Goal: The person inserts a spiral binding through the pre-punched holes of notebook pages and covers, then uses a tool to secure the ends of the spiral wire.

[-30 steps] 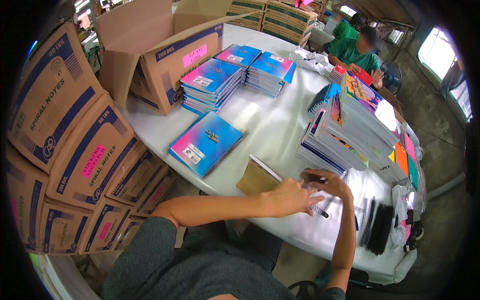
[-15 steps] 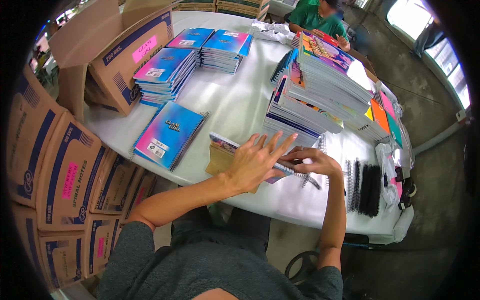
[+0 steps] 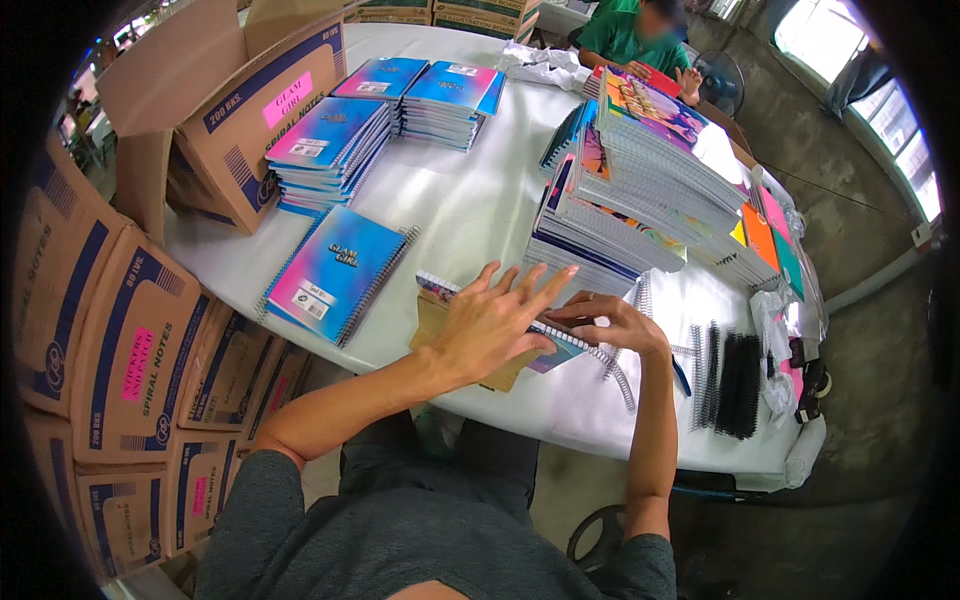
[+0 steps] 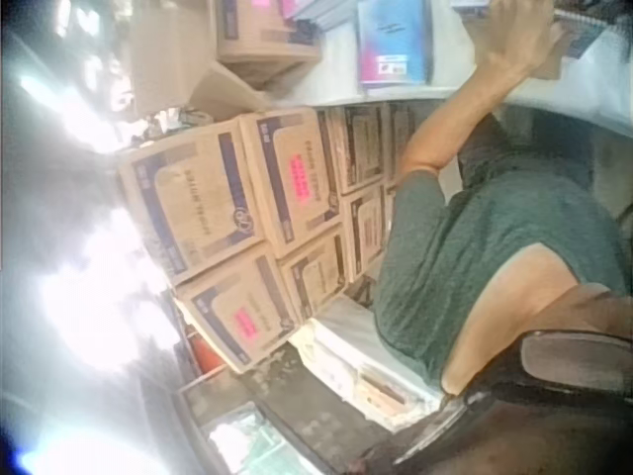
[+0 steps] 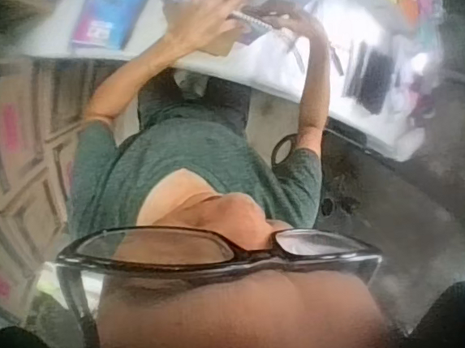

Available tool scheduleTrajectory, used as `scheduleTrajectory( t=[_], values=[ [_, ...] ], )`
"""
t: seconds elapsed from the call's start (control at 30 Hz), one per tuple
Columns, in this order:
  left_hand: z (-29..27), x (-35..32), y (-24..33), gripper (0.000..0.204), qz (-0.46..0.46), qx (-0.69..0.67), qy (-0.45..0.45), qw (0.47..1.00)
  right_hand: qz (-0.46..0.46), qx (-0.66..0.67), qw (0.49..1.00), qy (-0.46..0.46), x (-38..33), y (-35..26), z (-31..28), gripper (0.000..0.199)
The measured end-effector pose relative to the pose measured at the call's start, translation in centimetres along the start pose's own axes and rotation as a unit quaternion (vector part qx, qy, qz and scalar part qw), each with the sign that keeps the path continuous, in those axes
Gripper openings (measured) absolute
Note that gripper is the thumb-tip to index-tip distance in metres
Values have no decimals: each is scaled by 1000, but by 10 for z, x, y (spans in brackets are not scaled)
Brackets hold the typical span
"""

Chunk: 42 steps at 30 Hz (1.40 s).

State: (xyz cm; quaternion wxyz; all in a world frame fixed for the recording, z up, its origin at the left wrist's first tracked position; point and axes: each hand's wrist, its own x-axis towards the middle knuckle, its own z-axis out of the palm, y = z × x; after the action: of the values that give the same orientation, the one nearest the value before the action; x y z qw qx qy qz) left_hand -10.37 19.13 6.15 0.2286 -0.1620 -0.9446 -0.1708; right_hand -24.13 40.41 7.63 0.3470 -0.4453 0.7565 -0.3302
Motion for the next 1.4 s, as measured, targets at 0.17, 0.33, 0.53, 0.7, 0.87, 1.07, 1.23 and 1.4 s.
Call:
scheduleTrajectory(
  t=[0.17,0.33,0.53,0.7,0.87,1.07,1.23,1.4],
  values=[
    [2,-4,-6,100,13,26,24,999,-323,263,909,9,3,14,13,53],
    [-3,-8,-12,100,3,30,22,999,-165,175,971,-2,10,6,7,61],
    [-10,-7,-18,100,-8,20,9,1000,-111,149,981,46,16,18,7,63],
    [-12,-9,-24,100,-21,15,12,1000,-22,36,999,16,27,-8,5,62],
    [-12,-10,-26,102,-29,11,16,999,-246,290,925,-16,31,-4,15,59],
    [-17,-16,-34,101,-35,25,12,999,-338,416,844,-27,42,5,26,59],
    [-21,-17,-39,103,-38,14,4,999,-146,139,979,33,48,-1,14,62],
    [-22,-18,-42,106,-40,33,26,998,-145,121,982,27,50,-13,14,58]
  ],
)
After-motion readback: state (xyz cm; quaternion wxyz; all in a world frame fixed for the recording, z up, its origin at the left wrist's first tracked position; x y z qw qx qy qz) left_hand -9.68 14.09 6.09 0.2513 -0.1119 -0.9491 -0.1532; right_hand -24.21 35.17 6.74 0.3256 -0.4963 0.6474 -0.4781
